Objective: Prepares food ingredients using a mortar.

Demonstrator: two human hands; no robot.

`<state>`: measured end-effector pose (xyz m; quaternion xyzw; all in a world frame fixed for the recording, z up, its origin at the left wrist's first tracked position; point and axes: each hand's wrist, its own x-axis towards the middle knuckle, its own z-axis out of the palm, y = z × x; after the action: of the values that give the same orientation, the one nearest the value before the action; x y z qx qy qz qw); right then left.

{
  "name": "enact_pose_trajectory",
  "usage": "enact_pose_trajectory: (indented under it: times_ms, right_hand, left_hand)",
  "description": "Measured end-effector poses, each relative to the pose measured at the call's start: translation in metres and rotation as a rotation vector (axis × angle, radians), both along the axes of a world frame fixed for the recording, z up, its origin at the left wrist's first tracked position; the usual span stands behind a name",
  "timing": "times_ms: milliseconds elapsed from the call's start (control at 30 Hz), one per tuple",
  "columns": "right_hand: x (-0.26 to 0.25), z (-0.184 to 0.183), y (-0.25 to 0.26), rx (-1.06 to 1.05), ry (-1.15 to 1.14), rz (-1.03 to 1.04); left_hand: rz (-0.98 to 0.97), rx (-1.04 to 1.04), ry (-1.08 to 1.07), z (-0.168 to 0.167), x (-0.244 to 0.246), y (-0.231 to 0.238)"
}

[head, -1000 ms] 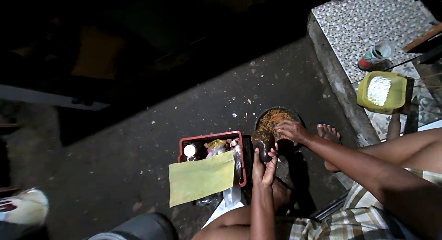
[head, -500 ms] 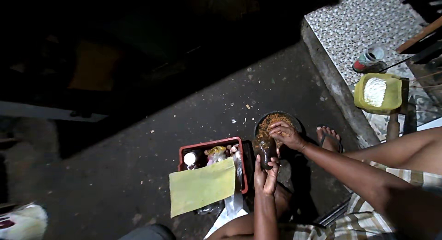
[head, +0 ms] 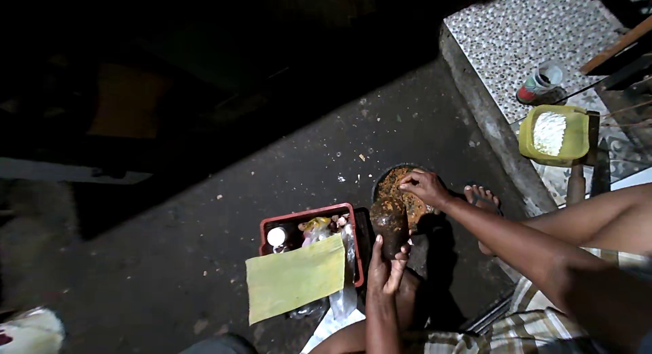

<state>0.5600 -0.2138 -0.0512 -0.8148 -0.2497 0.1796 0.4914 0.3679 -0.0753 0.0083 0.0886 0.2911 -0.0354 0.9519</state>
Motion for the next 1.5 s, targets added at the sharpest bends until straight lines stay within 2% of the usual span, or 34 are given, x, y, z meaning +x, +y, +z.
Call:
enact_pose_trajectory:
  times_ms: [67, 100, 133, 200, 267, 367, 467, 567, 667, 833, 1000, 1100, 1167, 1267, 1333, 1400, 1467, 1500]
  right_hand:
    - [0.002, -0.022, -0.006, -0.292, 0.106, 0.178]
    - [0.004, -0.027, -0.008, -0.406, 0.188, 0.217]
    - [0.005, -0.026, -0.008, -0.433, 0.239, 0.172]
    - [0.003, -0.021, -0.008, -0.316, 0.267, -0.027]
    - [-0.001, -0.020, -0.013, -0.211, 0.283, -0.159]
    - [-0.012, -0.019, -0.021, -0.199, 0.330, -0.171]
    - [-0.027, -0.022, -0.024, -0.280, 0.443, -0.113]
    - [-0.047, -0.028, -0.021, -0.376, 0.544, 0.007]
    - [-0.054, -0.035, -0.013, -0.446, 0.544, 0.024]
    - [-0.041, -0.030, -0.007, -0.568, 0.506, -0.014]
    - [-0.024, -0.025, -0.002, -0.753, 0.566, 0.064]
    - [-0.031, -0.026, 0.011, -0.922, 0.391, 0.188]
    - [-0.039, -0.029, 0.019, -0.996, 0.269, 0.261]
    - [-0.044, -0.034, 0.020, -1.052, 0.138, 0.368]
    - [-0.036, -0.040, 0.016, -1.016, 0.127, 0.445]
    - [-0.016, -0.032, 0.018, -0.915, 0.244, 0.398]
    - [0.003, -0.022, 0.025, -0.811, 0.368, 0.250]
    - [0.009, -0.022, 0.028, -0.806, 0.357, 0.193]
  left_hand:
    - [-0.074, 0.302, 0.182, 0.007, 0.005, -0.002]
    - [-0.141, 0.476, 0.274, 0.008, 0.011, -0.004]
    - [-0.208, 0.640, 0.331, 0.005, 0.014, -0.005]
    - [-0.297, 0.896, 0.379, -0.015, 0.013, -0.010]
    - [-0.383, 1.065, 0.424, -0.039, 0.015, -0.019]
    - [-0.573, 1.282, 0.525, -0.061, 0.028, -0.030]
    - [-0.772, 1.393, 0.598, -0.068, 0.042, -0.041]
    - [-0.835, 1.431, 0.641, -0.079, 0.046, -0.054]
    - [-0.837, 1.446, 0.679, -0.082, 0.049, -0.065]
    - [-0.627, 1.372, 0.581, -0.076, 0.055, -0.082]
    - [-0.425, 1.026, 0.427, -0.079, 0.060, -0.093]
    - [-0.469, 0.893, 0.381, -0.075, 0.050, -0.086]
    - [-0.690, 0.962, 0.313, -0.058, 0.044, -0.068]
    - [-1.042, 1.288, 0.122, 0.017, 0.032, -0.022]
    - [-1.006, 1.533, -0.004, 0.064, 0.005, 0.011]
    - [-0.879, 1.725, -0.085, 0.093, -0.025, 0.050]
    - [-0.851, 1.872, -0.031, 0.113, -0.052, 0.089]
    - [-0.870, 1.940, 0.046, 0.119, -0.062, 0.106]
